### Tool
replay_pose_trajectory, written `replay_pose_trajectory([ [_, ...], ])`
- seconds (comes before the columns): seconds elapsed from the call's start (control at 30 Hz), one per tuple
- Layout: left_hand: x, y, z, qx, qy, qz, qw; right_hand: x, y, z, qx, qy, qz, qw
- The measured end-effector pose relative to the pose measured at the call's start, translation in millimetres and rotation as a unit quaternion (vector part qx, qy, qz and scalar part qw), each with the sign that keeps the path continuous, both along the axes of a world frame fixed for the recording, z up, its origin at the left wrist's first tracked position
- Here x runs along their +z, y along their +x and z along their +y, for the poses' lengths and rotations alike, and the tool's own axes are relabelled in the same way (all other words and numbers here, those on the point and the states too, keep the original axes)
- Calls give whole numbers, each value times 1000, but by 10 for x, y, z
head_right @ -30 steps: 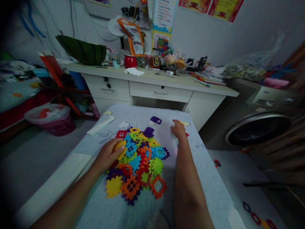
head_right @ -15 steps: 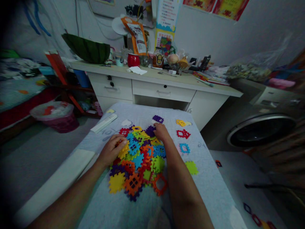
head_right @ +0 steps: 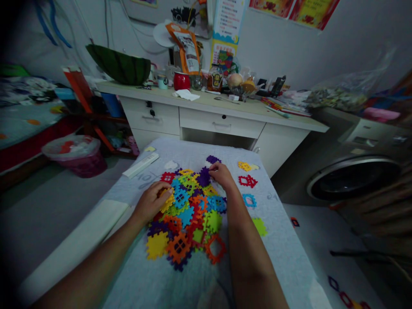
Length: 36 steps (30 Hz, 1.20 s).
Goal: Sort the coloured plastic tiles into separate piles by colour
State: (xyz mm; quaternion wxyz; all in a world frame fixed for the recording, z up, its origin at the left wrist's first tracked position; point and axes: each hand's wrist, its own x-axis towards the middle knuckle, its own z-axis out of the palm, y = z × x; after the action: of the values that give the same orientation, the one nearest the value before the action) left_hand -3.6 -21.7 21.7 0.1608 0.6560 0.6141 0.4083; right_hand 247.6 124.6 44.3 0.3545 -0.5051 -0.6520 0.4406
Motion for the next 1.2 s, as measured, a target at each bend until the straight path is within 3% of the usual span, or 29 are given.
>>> replay_pose_trajectory([
  [0.1,7,-2,-5,-1,2,1,1000,3,24,15,-23,-10,69,997],
  [0.4,5,-8,1,-1,1,10,1000,1,54,31,-54,1,129,990],
  [0.6,-3,-3,2,-3,8,14,1000,-66,13,72,-99,82,21,992],
  [0.8,-7,-12,-1,-9,10,17,1000,-71,-63,106,-96,221,-111,964],
  [1.2,45,6,-20,-4,10,18,1000,-60,-261,498,-24,243,-263,933],
])
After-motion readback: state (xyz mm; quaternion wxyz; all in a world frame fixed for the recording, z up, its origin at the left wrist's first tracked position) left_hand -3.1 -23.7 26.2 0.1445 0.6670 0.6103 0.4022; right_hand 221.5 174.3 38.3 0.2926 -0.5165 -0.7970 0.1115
